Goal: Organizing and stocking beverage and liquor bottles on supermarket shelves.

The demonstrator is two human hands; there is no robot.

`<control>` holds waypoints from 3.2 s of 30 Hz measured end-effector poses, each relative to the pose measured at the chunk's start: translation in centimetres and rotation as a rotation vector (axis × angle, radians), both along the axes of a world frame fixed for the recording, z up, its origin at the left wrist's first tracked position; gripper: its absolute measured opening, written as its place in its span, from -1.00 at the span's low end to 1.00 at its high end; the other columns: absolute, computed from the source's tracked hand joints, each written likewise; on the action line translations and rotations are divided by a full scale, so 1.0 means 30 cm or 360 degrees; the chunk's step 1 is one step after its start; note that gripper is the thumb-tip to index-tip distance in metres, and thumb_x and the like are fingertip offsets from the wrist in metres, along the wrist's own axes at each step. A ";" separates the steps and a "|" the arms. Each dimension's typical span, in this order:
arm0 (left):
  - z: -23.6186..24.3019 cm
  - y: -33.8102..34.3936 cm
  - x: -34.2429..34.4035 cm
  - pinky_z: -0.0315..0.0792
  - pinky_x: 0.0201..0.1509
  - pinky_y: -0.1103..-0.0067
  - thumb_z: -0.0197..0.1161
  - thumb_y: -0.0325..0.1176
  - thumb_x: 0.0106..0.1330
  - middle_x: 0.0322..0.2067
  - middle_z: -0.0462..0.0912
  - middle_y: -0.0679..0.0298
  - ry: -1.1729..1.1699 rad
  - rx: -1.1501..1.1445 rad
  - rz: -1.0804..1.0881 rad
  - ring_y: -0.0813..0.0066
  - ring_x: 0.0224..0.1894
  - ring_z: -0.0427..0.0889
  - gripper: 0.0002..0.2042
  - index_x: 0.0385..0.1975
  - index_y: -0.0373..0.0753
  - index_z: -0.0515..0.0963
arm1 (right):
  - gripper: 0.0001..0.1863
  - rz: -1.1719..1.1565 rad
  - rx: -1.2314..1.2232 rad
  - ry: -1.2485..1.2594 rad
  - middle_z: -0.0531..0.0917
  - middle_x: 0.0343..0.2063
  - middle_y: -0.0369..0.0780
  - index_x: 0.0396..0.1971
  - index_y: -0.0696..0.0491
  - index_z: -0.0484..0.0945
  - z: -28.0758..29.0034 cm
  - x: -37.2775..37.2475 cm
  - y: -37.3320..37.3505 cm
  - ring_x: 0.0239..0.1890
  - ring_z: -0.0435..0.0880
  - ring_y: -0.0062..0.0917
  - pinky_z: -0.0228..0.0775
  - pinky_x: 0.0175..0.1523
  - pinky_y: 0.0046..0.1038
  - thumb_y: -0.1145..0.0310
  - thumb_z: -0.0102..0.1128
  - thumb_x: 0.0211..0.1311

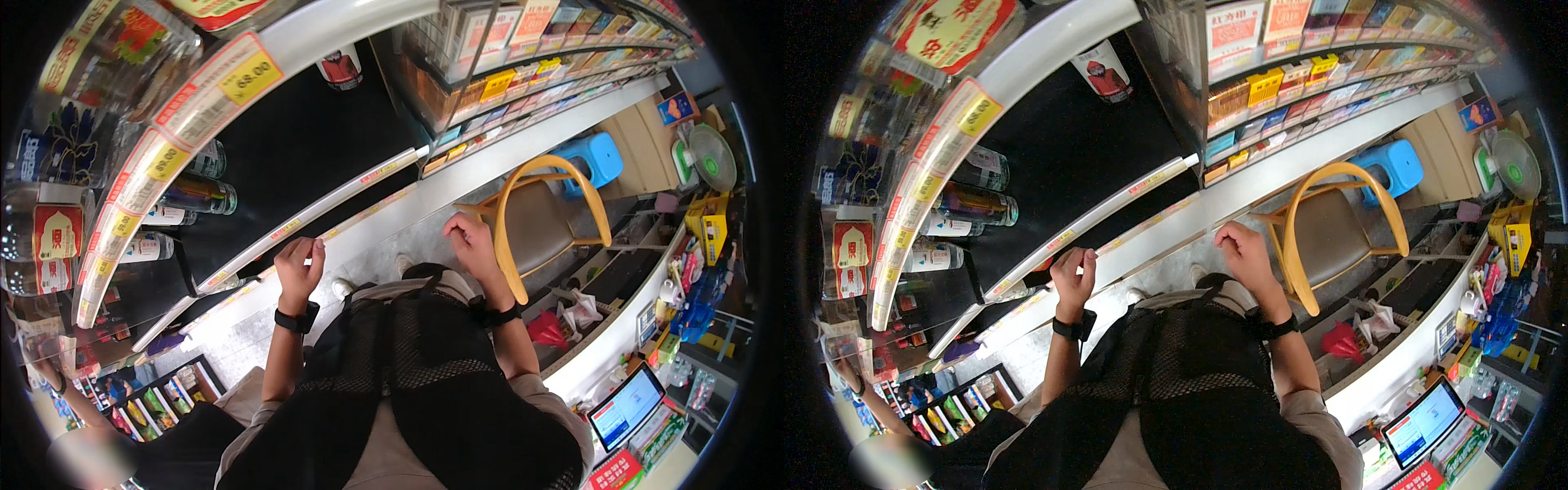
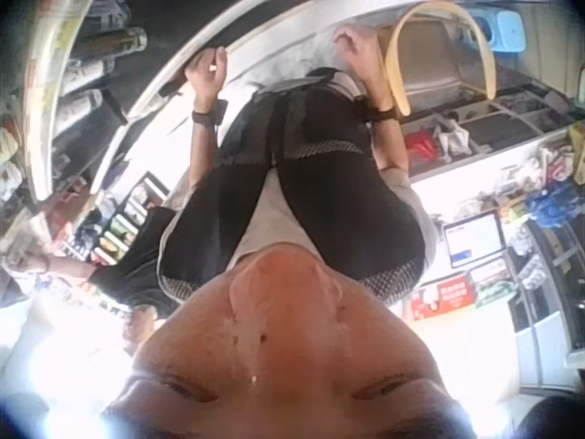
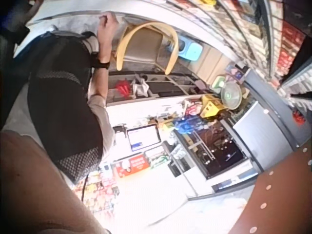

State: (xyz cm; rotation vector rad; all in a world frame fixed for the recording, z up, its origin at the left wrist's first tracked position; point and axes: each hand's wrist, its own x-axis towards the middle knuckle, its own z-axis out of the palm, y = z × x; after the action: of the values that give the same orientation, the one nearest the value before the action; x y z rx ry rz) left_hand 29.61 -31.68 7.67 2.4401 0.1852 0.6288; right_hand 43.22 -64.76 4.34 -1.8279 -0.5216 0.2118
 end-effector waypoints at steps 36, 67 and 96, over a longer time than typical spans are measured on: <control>-0.588 0.679 -0.326 0.39 0.35 0.33 0.41 -0.16 0.37 0.13 0.68 0.05 0.0121 -0.0116 0.1292 0.10 0.17 0.61 -0.54 0.15 -0.31 0.59 | -0.85 -0.0088 -0.0002 0.0225 0.58 -0.49 -0.15 -0.37 0.16 0.58 -0.082 -0.129 0.013 -0.49 0.54 -0.43 0.36 -0.34 -0.44 0.71 0.06 0.17; 0.348 0.205 -0.465 0.41 0.03 0.42 0.19 -0.10 0.36 -0.16 0.52 0.13 -0.0916 -0.0413 0.0637 0.32 -0.10 0.52 -0.61 -0.12 -0.36 0.48 | -0.85 0.0220 -0.0235 0.0175 0.65 -0.48 -0.18 -0.37 0.18 0.58 -0.011 -0.108 0.166 -0.50 0.58 -0.49 0.39 -0.35 -0.48 0.69 0.03 0.22; 0.250 0.685 -0.204 0.53 0.09 0.30 0.41 -0.46 0.27 -0.19 0.77 0.08 -0.0408 0.0135 0.1054 0.09 -0.05 0.74 -0.79 -0.11 -0.32 0.70 | -0.84 0.0650 0.0166 -0.0168 0.58 -0.48 -0.29 -0.37 0.16 0.53 0.286 -0.212 0.700 -0.46 0.52 -0.67 0.36 -0.32 -0.60 0.72 0.00 0.27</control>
State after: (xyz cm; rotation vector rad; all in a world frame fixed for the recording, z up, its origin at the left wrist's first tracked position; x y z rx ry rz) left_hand 23.50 -11.12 15.18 2.3276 0.8939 1.2412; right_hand 36.86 -43.74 12.91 -1.6225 -0.9628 0.3580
